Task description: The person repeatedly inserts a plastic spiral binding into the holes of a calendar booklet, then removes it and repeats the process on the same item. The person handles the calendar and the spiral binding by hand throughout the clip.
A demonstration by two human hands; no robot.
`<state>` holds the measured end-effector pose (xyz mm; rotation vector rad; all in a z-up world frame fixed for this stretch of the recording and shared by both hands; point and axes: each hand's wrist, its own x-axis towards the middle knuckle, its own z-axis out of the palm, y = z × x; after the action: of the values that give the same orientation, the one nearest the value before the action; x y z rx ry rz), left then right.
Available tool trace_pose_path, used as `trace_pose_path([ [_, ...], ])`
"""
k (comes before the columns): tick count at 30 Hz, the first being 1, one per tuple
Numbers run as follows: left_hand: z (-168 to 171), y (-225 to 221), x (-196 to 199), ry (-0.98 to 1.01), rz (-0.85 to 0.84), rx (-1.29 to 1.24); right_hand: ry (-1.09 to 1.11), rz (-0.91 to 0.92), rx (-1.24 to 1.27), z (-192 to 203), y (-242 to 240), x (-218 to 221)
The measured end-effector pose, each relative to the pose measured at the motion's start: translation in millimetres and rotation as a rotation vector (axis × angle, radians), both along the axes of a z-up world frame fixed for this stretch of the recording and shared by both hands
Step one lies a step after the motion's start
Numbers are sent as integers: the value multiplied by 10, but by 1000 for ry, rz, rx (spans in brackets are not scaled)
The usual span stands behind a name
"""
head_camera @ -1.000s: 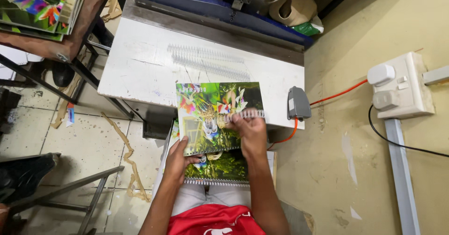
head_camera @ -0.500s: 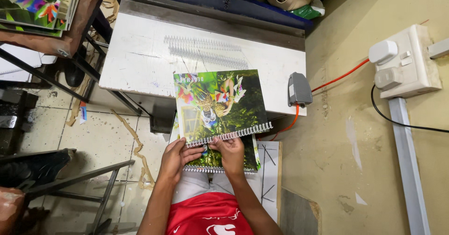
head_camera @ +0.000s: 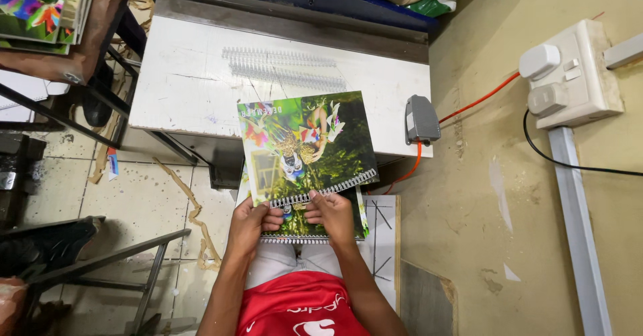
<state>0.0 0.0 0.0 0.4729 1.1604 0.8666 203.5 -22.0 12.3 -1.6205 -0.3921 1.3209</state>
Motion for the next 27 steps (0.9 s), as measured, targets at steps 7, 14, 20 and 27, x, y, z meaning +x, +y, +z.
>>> trace_pose_path([
  [7, -10, 16, 9, 57, 38, 71, 301, -41, 1, -300, -27, 74],
  [14, -47, 8, 39, 68, 54, 86, 404, -102, 11, -376, 14, -146],
  [20, 78, 127, -135, 138, 124, 152, 387, -173, 49, -369, -32, 245],
  [27, -143, 257, -233, 213, 179, 204, 369, -180, 123, -604, -158, 811],
])
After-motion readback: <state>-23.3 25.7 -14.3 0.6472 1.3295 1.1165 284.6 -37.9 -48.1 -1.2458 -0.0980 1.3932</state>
